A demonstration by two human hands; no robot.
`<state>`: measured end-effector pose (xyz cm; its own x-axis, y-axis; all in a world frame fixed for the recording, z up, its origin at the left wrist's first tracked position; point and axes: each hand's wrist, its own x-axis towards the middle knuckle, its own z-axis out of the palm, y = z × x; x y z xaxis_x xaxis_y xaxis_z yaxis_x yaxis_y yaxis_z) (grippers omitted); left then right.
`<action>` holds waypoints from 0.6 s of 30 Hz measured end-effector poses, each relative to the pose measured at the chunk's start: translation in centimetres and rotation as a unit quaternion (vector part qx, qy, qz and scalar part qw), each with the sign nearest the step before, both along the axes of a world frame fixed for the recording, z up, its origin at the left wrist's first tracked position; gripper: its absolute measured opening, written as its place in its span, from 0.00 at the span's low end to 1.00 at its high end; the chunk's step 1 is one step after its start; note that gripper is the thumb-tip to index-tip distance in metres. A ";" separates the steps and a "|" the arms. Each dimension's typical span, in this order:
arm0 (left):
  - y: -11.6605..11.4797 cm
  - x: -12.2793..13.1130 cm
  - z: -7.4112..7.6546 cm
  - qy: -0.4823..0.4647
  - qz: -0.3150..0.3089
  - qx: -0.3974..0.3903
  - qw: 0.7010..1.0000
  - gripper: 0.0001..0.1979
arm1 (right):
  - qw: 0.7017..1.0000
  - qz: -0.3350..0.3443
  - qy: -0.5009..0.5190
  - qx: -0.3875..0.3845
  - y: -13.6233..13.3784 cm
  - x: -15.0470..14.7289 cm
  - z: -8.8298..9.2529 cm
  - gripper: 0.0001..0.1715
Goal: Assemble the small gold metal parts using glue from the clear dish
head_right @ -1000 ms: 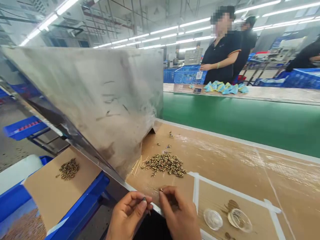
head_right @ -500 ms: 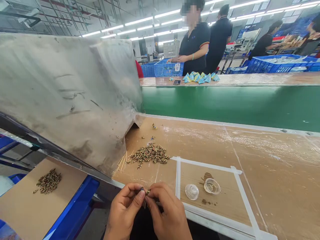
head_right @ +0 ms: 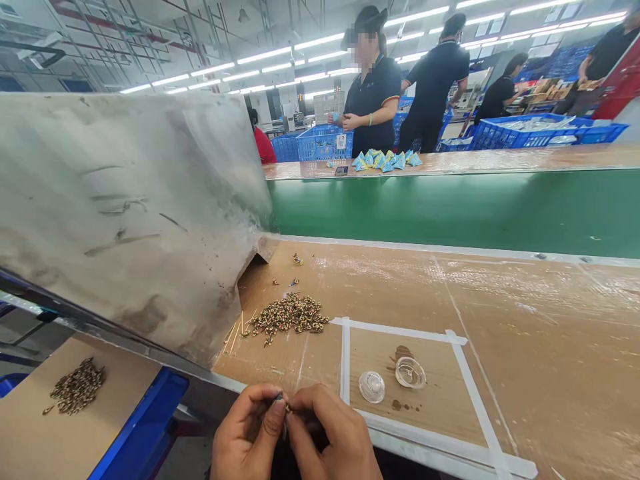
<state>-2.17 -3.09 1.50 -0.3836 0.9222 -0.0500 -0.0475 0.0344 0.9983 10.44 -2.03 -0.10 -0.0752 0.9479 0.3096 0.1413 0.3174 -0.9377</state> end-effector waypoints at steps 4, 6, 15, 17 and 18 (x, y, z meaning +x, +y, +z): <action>-0.1 0.8 -0.2 -0.026 0.025 0.005 0.999 0.23 | 0.998 0.015 0.054 -0.009 0.2 0.3 0.8 0.12; -0.1 1.0 -0.3 -0.056 0.028 0.008 0.998 0.22 | 0.996 0.006 0.085 -0.016 0.1 0.3 0.7 0.11; -0.2 0.7 0.2 -0.072 -0.011 0.008 0.997 0.19 | 0.985 -0.072 0.108 -0.113 -1.1 0.2 0.0 0.21; -0.3 0.7 0.4 -0.087 -0.020 0.010 0.996 0.19 | 0.991 -0.061 0.085 -0.087 -1.1 0.3 0.4 0.19; -0.3 0.7 0.5 -0.092 -0.030 0.011 0.995 0.18 | 0.993 -0.055 0.072 -0.076 -1.0 0.4 0.6 0.18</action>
<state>-1.50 -3.42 2.01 -0.3146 0.9445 -0.0949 -0.2289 0.0216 0.9732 10.84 -3.04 0.51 0.0653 0.9847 0.1616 0.0282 0.1600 -0.9867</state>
